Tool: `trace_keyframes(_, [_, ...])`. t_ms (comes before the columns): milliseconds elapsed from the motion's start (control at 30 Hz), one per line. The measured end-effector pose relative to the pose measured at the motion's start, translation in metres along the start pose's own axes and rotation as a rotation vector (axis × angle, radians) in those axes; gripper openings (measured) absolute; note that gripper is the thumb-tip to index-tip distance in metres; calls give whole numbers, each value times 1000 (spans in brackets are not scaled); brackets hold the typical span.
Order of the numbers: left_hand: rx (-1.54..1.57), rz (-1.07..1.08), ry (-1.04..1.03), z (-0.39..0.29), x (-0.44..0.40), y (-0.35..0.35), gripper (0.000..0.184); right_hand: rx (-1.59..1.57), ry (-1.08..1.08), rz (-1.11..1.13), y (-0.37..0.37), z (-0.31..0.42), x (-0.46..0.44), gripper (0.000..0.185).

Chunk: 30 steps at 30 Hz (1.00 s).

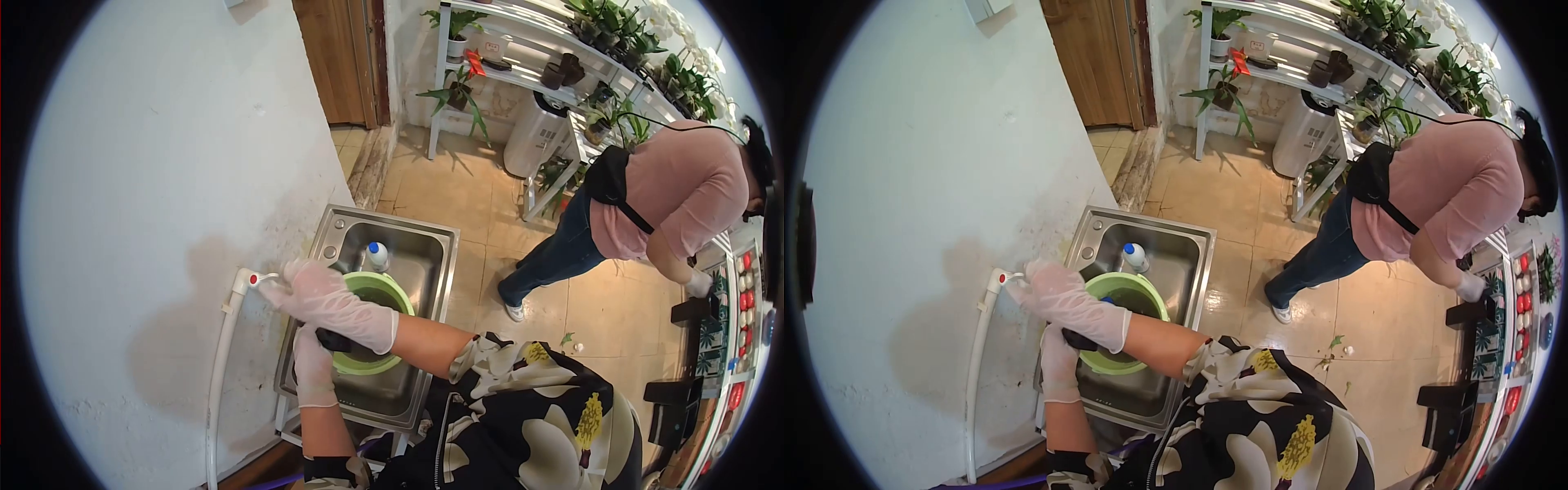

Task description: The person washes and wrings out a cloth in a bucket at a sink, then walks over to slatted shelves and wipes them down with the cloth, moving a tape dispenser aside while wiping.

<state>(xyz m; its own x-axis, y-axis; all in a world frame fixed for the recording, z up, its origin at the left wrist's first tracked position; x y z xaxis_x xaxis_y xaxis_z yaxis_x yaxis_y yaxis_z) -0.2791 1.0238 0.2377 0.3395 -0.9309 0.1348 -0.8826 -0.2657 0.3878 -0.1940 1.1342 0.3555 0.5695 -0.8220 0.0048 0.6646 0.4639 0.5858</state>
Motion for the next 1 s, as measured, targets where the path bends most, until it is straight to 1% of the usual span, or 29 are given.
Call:
trace_keyframes(33, [-486,69,-59,1,4,6,38,-26,-48,-40,5,3,2,50])
trace_keyframes(133, [644,-177,241,33,-1,-6,35,37,103,-11,-21,2,-10,53])
trace_keyframes(233, [985,-295,101,-10,13,-23,28,179,93,67,-16,22,7,48])
trace_keyframes(300, [556,-211,54,-7,17,-18,24,-56,120,148,-27,-8,3,40])
trace_keyframes(333, [306,-173,-13,-4,20,-12,21,-180,137,188,-34,-26,-1,38])
trace_keyframes(367, [58,-155,-83,0,24,-6,18,-292,164,259,-33,-47,1,40])
trace_keyframes(400, [-219,-143,-194,8,26,-2,15,-402,196,334,-27,-69,7,46])
trace_keyframes(433, [-498,-131,-299,11,29,2,12,-292,201,365,-19,-91,17,54])
trace_keyframes(467, [-491,-109,-262,5,30,4,17,-182,204,396,-17,-110,23,66])
trace_keyframes(533, [-470,-52,-191,-17,33,2,26,-167,357,254,-39,-136,35,77])
trace_keyframes(567, [-142,-67,-98,-20,31,-3,29,-152,430,180,-45,-148,40,83])
trace_keyframes(600, [184,-81,-1,-24,31,-9,31,-210,386,230,-45,-146,41,85])
trace_keyframes(667, [600,-130,173,-35,31,-17,36,-337,301,334,-52,-139,40,90])
trace_keyframes(700, [694,-166,252,-41,32,-19,39,-769,158,535,-59,-142,40,79])
trace_keyframes(733, [787,-208,336,-40,38,-19,42,-702,8,552,-62,-147,40,61])
trace_keyframes(767, [897,-128,349,-24,36,-15,47,-593,42,496,-58,-147,41,54])
trace_keyframes(800, [931,-77,297,-13,41,-14,51,-491,78,454,-54,-144,43,47])
trace_keyframes(833, [951,-78,344,-1,42,-14,52,-487,21,474,-54,-140,46,47])
trace_keyframes(867, [894,-75,392,19,44,-14,52,-476,-35,501,-54,-139,47,46])
trace_keyframes(933, [818,-228,404,18,53,-17,47,-509,-56,536,-64,-140,46,44])
trace_keyframes(967, [828,-267,414,12,60,-16,45,-525,-21,529,-61,-134,48,43])
trace_keyframes(1000, [965,-214,377,51,57,-20,55,-537,16,515,-57,-130,47,42])
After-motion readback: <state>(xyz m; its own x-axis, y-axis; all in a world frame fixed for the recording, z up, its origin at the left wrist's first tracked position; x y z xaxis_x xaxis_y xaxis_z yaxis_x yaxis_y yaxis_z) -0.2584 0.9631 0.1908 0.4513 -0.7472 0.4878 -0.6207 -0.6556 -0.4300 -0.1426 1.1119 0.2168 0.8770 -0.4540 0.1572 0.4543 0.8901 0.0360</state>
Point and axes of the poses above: each hand's wrist, its own x-axis away from the middle knuckle, its own y-axis out of the back of the hand, z = x × y, the point moved 1 cm from there along -x, towards the middle knuckle, and after that the axes turned 2 degrees about -y, right-handed, at the moved point
